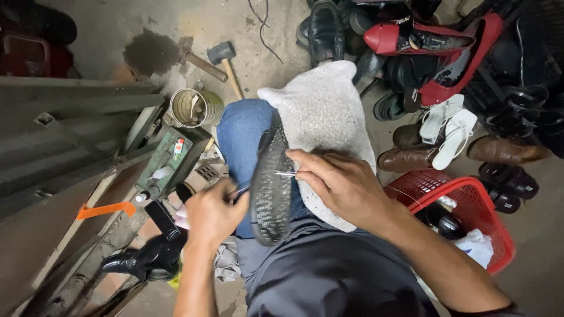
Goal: The person sits on the floor and sews a black shoe resting on their lap using a needle and thread. They repeatedly push the needle through the shoe's sole and pull the thread to secure the stitching.
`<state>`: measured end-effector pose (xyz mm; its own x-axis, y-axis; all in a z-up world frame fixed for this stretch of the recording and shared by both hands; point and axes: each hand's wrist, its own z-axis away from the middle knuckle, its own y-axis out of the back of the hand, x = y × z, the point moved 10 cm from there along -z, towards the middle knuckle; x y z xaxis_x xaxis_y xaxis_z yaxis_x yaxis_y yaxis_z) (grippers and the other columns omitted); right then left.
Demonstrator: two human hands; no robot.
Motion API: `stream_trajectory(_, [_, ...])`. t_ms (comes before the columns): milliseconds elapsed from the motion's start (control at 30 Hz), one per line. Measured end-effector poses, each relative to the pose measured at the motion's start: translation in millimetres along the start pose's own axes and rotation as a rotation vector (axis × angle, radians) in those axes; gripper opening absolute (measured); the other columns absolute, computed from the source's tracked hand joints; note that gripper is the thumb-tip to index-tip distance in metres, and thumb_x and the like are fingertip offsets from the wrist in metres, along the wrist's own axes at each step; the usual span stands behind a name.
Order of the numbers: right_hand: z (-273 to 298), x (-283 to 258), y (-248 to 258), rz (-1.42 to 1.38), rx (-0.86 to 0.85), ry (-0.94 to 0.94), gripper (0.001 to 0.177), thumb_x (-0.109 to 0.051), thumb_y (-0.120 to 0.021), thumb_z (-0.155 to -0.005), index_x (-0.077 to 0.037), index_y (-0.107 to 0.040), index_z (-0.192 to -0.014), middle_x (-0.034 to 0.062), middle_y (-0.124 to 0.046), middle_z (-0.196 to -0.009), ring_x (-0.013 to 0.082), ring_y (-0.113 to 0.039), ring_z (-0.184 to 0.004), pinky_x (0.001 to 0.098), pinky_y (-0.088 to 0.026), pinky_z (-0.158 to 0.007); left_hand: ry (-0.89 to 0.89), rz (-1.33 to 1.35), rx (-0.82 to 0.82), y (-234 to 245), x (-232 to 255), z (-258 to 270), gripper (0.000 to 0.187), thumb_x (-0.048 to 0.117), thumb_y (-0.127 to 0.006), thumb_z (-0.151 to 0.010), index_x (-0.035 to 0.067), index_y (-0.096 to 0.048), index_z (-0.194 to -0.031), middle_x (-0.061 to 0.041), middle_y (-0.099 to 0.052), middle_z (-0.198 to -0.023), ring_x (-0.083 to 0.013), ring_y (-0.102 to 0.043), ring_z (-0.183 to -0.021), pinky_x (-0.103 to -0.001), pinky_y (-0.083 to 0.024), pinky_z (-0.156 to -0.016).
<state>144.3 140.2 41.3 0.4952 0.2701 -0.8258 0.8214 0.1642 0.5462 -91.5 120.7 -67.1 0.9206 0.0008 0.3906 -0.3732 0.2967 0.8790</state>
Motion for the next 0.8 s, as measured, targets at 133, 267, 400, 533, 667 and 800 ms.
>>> stream_trajectory(133, [10,10,-8,0.150,-0.073,0.003,0.028,-0.012,-0.063,-0.101,-0.005,-0.069,-0.127,0.0116,-0.074,-0.085,0.0323,-0.074,-0.086,0.0420,-0.056,-0.067,0.159,0.010,-0.062,16,-43,28,0.051,0.063,-0.076,-0.080,0.015,-0.062,-0.071,-0.012,-0.068,-0.056,-0.0416,-0.071,-0.069,-0.050,-0.055,-0.065])
stream_trajectory(267, [17,4,-18,0.113,-0.156,0.046,0.019,-0.006,-0.057,-0.095,-0.014,-0.073,-0.103,0.0026,-0.060,-0.071,0.0271,-0.064,-0.066,0.0375,-0.052,-0.057,0.111,0.136,-0.018,16,-15,26,0.051,0.060,-0.083,-0.073,0.013,-0.065,-0.072,-0.011,-0.071,-0.059,-0.0362,-0.074,-0.066,-0.045,-0.057,-0.064])
stream_trajectory(400, [19,-4,11,-0.279,-0.181,-0.090,0.026,-0.003,-0.054,-0.088,-0.014,-0.077,-0.091,0.0056,-0.071,-0.094,0.0226,-0.065,-0.073,0.0359,-0.057,-0.069,0.015,0.599,-0.074,3,15,12,0.032,0.033,-0.084,-0.081,0.012,-0.063,-0.067,-0.009,-0.063,-0.051,-0.0277,-0.067,-0.052,-0.036,-0.052,-0.055])
stream_trajectory(533, [35,-24,15,-0.642,-0.258,-0.064,0.016,-0.010,-0.053,-0.099,-0.007,-0.067,-0.104,0.0212,-0.055,-0.145,0.0231,-0.063,-0.122,0.0402,-0.058,-0.105,-0.034,0.933,-0.162,3,24,12,0.038,0.018,-0.067,-0.100,0.017,-0.041,-0.072,0.008,-0.037,-0.072,-0.0054,-0.038,-0.070,-0.024,-0.033,-0.067])
stream_trajectory(667, [41,-21,-8,-0.703,-0.131,-0.178,0.009,-0.015,-0.065,-0.095,-0.007,-0.066,-0.096,0.0222,-0.068,-0.126,0.0276,-0.067,-0.117,0.0397,-0.052,-0.102,-0.028,0.930,-0.055,2,20,19,0.018,0.015,-0.071,-0.096,0.014,-0.055,-0.087,0.004,-0.054,-0.083,-0.0081,-0.051,-0.079,-0.025,-0.043,-0.075])
stream_trajectory(800, [43,-26,-12,-0.436,0.046,-0.106,0.029,-0.006,-0.076,-0.081,-0.010,-0.058,-0.104,0.0213,-0.061,-0.133,0.0324,-0.059,-0.132,0.0443,-0.046,-0.115,-0.057,0.963,0.007,12,38,20,0.041,0.011,-0.071,-0.096,0.006,-0.057,-0.134,0.004,-0.049,-0.076,-0.0088,-0.051,-0.072,-0.024,-0.047,-0.076])
